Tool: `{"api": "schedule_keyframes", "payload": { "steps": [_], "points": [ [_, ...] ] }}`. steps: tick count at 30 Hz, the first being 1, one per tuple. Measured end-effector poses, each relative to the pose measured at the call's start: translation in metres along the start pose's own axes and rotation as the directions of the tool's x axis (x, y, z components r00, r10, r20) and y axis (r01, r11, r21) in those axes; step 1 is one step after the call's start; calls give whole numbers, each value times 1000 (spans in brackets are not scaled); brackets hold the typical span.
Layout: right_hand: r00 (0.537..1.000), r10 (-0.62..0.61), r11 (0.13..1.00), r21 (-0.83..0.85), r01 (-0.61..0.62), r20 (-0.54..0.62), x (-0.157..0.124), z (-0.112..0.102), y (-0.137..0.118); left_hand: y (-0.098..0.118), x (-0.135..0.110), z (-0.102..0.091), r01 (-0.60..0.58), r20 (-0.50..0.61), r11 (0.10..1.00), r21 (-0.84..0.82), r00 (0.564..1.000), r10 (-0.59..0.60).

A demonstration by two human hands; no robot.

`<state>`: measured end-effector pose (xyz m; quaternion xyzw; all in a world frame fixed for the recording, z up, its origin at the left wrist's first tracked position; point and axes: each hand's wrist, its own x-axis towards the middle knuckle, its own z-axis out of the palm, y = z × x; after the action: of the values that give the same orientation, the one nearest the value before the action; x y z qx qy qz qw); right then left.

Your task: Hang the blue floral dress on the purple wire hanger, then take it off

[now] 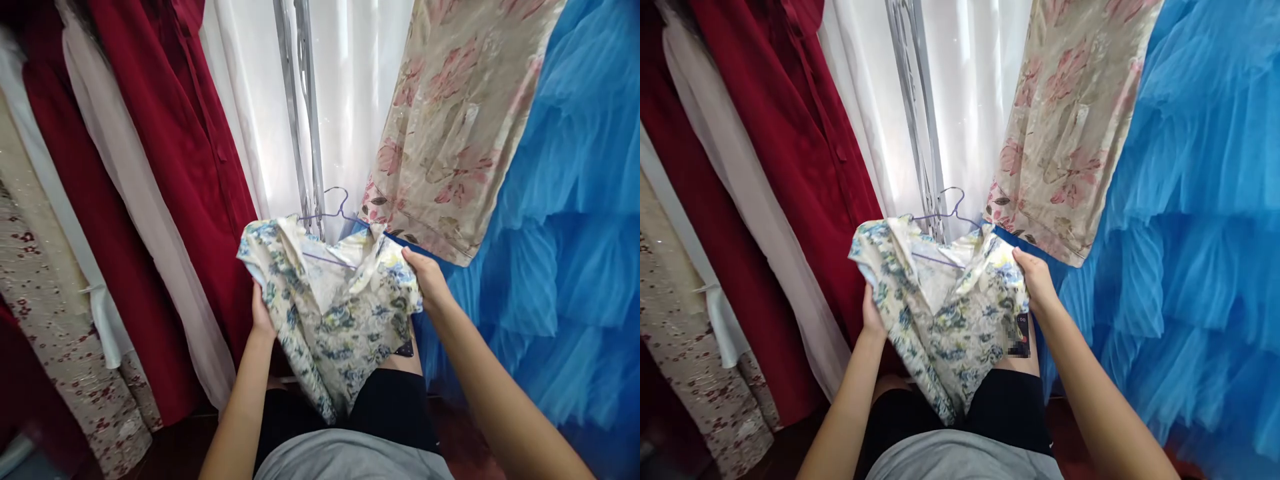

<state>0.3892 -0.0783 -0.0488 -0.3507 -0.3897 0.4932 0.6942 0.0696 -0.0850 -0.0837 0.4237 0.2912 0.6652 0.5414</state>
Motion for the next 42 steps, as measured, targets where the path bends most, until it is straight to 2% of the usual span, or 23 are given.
{"api": "schedule_keyframes", "payload": {
  "steps": [3, 6, 8, 11, 13, 14, 16, 17, 19, 20, 21, 22, 23, 24, 25, 26, 28, 30, 35, 39, 42],
  "points": [
    [996, -86, 996, -20, 86, -26, 23, 18, -6, -8, -12, -28, -48, -86, 998, -32, 995, 45],
    [994, -103, 994, -21, 104, 35, 36, 31, -8, -28, -18, -41, -77, -196, 990, 121, 976, 100],
    [991, -80, 996, -36, 84, 103, 40, 30, -11, -42, -24, -45, -75, -230, 976, 206, 965, 122],
    [977, 35, 989, -150, -4, 209, 44, 16, -18, -63, -41, -47, -72, -294, 976, 206, 947, 132],
    [966, 71, 966, -258, -4, 250, 45, 8, -23, -74, -57, -48, -49, -347, 979, 200, 930, 117],
    [969, 24, 947, -317, 57, 246, 43, 5, -24, -78, -65, -48, -33, -370, 978, 204, 923, 108],
    [960, -216, 846, -457, 275, 179, 31, 4, -21, -86, -79, -48, -15, -411, 974, 227, 905, 110],
    [918, -378, 759, -527, 382, 121, 19, 6, -15, -88, -85, -47, -20, -428, 968, 249, 895, 128],
    [763, -647, 601, -627, 495, -19, -15, 12, 8, -90, -93, -45, -43, -462, 952, 304, 867, 187],
    [708, -700, 598, -622, 507, -95, -36, 16, 24, -91, -96, -42, -54, -470, 941, 333, 856, 215],
    [713, -687, 642, -575, 507, -139, -56, 22, 43, -90, -98, -39, -57, -472, 932, 359, 850, 234],
    [782, -612, 714, -510, 481, -118, -75, 28, 63, -89, -100, -36, -50, -471, 923, 381, 849, 240],
    [889, -458, 795, -452, 405, -9, -91, 35, 82, -88, -102, -32, -38, -467, 916, 400, 851, 239],
    [954, -249, 853, -428, 298, 169, -103, 42, 100, -87, -104, -28, -26, -457, 909, 416, 858, 234],
    [956, -108, 882, -417, 219, 272, -111, 50, 114, -85, -106, -25, -18, -444, 903, 428, 867, 228],
    [932, 2, 894, -418, 160, 362, -115, 57, 124, -84, -109, -22, -18, -430, 899, 437, 874, 226],
    [898, 81, 898, -422, 122, 433, -114, 66, 134, -83, -113, -17, -34, -409, 897, 441, 882, 235],
    [899, 92, 887, -446, 122, 428, -108, 67, 133, -83, -116, -14, -51, -403, 898, 437, 882, 246],
    [926, 122, 831, -547, 100, 356, -105, 51, 129, -87, -119, -6, -51, -391, 912, 408, 893, 225],
    [927, 114, 877, -475, 76, 358, -107, 48, 132, -87, -123, 4, -48, -357, 918, 394, 912, 201],
    [948, 50, 911, -403, 85, 313, -108, 46, 126, -85, -124, 4, -50, -379, 915, 401, 900, 215]
  ]
}}
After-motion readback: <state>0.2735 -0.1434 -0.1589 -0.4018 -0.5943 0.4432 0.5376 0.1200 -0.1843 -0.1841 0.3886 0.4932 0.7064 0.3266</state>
